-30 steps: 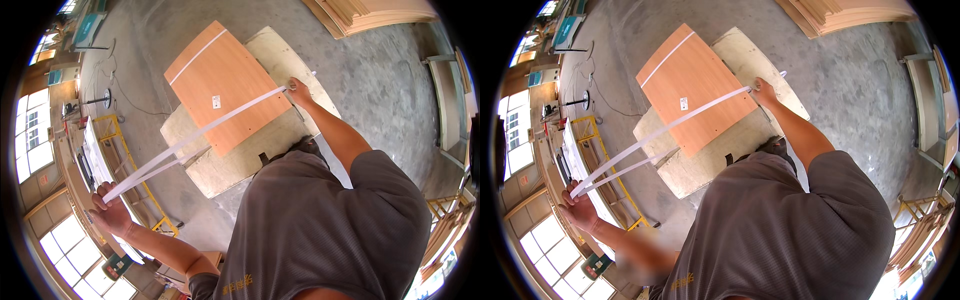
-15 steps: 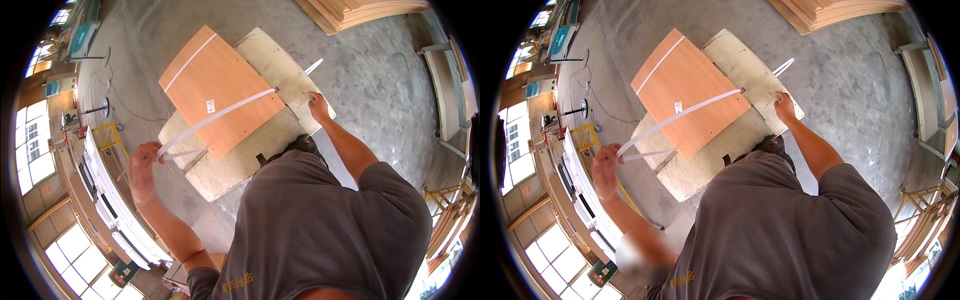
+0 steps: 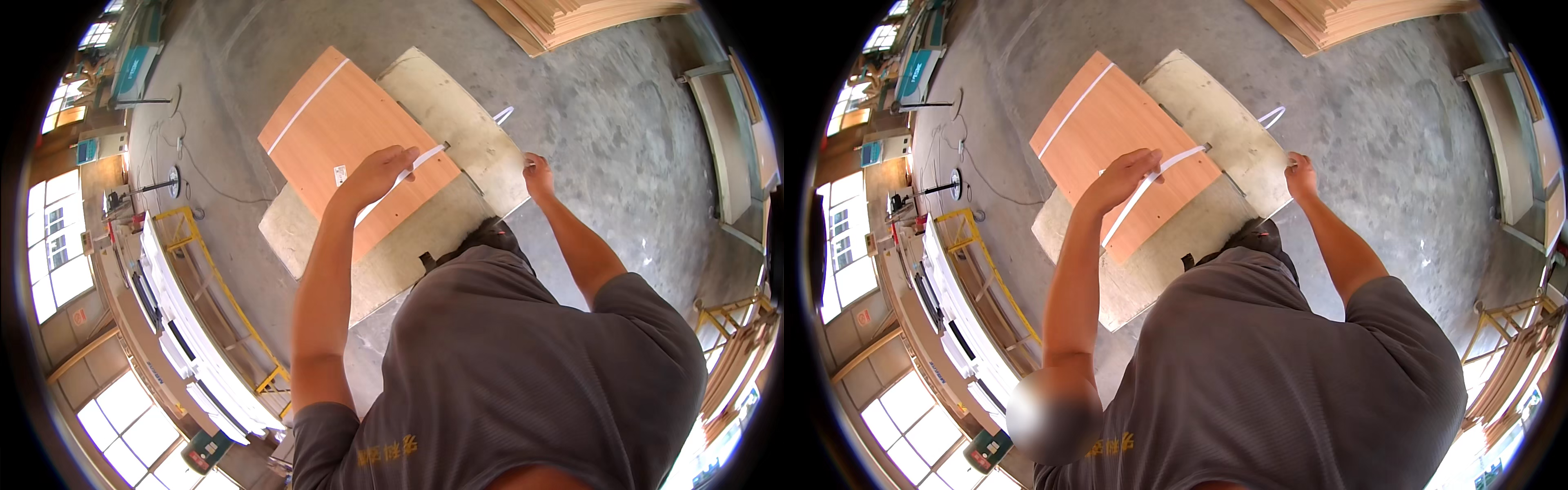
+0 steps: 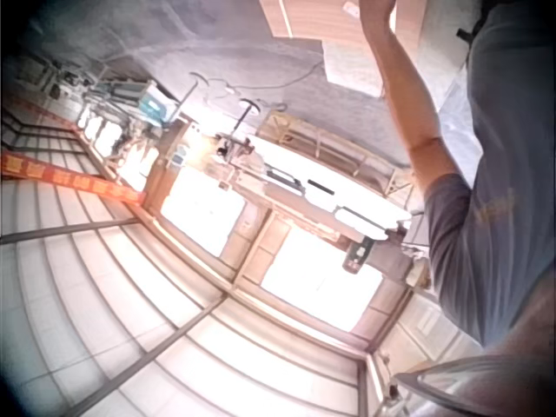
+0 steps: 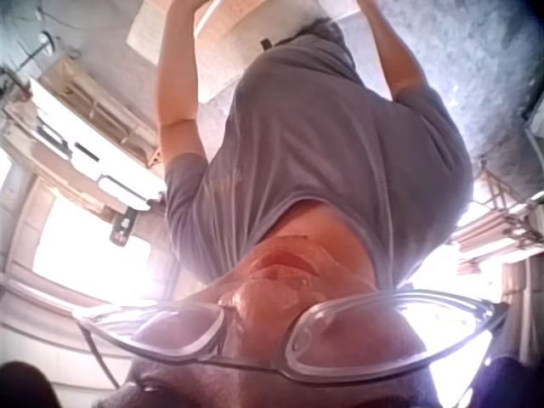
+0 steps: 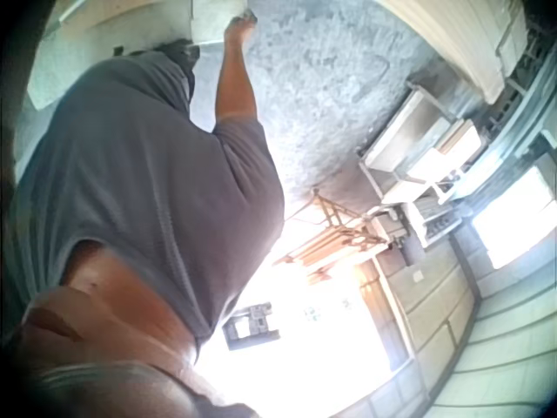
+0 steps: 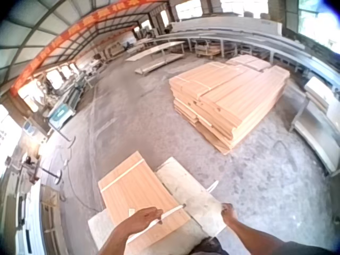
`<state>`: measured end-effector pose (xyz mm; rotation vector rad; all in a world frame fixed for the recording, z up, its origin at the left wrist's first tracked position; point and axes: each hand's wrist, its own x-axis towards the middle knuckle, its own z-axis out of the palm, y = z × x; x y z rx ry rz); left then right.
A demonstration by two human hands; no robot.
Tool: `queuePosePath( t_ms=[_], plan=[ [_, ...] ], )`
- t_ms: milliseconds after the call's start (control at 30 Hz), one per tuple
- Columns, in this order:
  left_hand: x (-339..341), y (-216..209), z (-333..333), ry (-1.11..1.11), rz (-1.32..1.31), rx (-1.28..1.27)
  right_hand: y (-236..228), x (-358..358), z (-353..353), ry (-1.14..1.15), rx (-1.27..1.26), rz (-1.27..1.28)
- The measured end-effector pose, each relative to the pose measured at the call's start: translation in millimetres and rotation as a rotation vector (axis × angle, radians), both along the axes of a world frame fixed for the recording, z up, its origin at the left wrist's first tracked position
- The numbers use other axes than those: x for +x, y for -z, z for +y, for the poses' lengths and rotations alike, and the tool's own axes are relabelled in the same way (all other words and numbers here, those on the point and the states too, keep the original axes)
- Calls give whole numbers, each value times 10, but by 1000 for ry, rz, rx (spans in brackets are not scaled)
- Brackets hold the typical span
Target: The person picks up light-colored wooden panels from a stack, places them on a workbench, and secures them with white plastic straps. The person then lifts the bundled panels and stacks them onto a larger pile of similar bundles in the workshop.
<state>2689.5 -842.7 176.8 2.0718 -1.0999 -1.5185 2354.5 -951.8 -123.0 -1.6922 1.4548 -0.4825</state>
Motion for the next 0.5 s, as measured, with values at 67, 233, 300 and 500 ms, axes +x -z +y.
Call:
queuePosePath(
  t_ms=[67, 233, 300, 500],
  plan=[
    [-7, 195, -58, 11, -46, 85, -6, -137, 25, 38, 12, 36],
    [202, 794, 122, 71, -148, 268, 53, -569, 119, 114, 23, 108],
    [350, 1015, 316, 44, -168, 253, 182, -811, 193, 135, -22, 176],
    [912, 1949, 2105, -513, -440, 9, 729, -1455, 560, 127, 141, 405]
  ],
)
